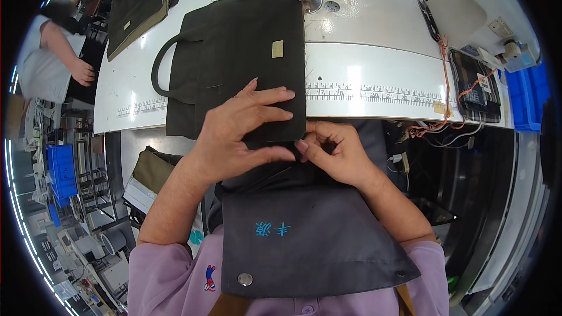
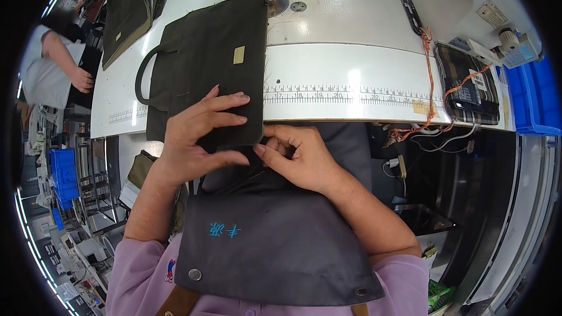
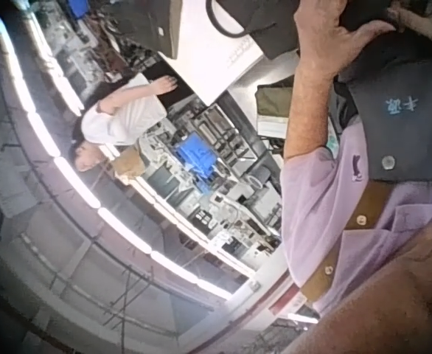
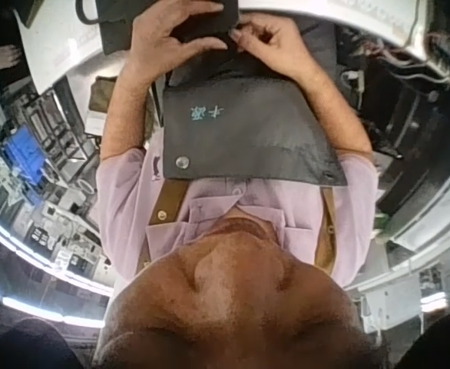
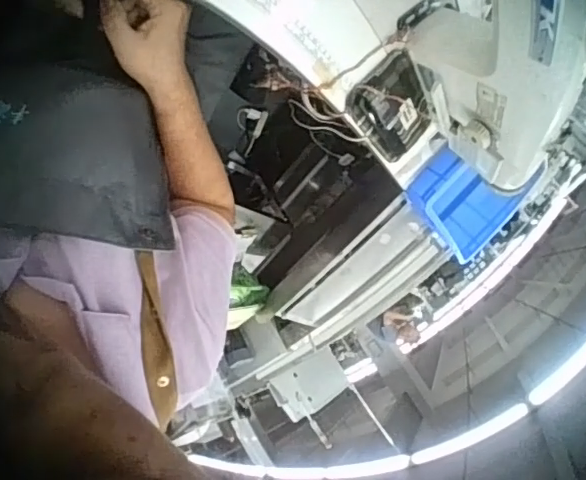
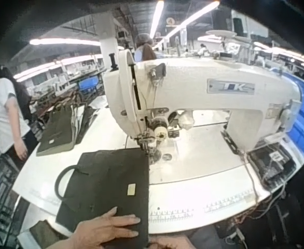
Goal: Using an industrial sewing machine to stitch the handles and edges of green fabric tote bags.
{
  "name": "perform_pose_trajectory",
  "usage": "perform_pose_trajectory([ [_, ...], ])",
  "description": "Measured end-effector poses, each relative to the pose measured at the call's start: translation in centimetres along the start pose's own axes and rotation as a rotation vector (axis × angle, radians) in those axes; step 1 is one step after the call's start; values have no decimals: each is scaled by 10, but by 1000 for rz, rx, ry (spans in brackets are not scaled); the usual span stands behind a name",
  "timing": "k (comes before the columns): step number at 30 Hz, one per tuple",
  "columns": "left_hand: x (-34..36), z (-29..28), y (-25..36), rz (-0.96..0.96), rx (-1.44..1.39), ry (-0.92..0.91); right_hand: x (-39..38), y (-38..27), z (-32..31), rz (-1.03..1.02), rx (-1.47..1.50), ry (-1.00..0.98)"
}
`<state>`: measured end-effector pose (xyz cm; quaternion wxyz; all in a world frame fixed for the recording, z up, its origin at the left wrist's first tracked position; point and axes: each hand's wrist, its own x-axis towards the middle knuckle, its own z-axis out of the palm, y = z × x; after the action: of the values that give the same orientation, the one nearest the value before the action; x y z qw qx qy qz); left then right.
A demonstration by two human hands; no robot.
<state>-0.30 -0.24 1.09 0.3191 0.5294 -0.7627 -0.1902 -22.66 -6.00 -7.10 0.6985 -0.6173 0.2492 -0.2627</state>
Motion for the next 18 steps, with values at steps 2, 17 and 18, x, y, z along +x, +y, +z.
perform_pose_trajectory([
  [2,-3,3,1,15,55,-17,1,4,1,-10,26,-27],
  [17,-11,3,-18,-7,-210,118,11,-1,7,58,11,3],
  [18,-10,6,-13,70,-45,62,10,-2,8,28,50,1],
])
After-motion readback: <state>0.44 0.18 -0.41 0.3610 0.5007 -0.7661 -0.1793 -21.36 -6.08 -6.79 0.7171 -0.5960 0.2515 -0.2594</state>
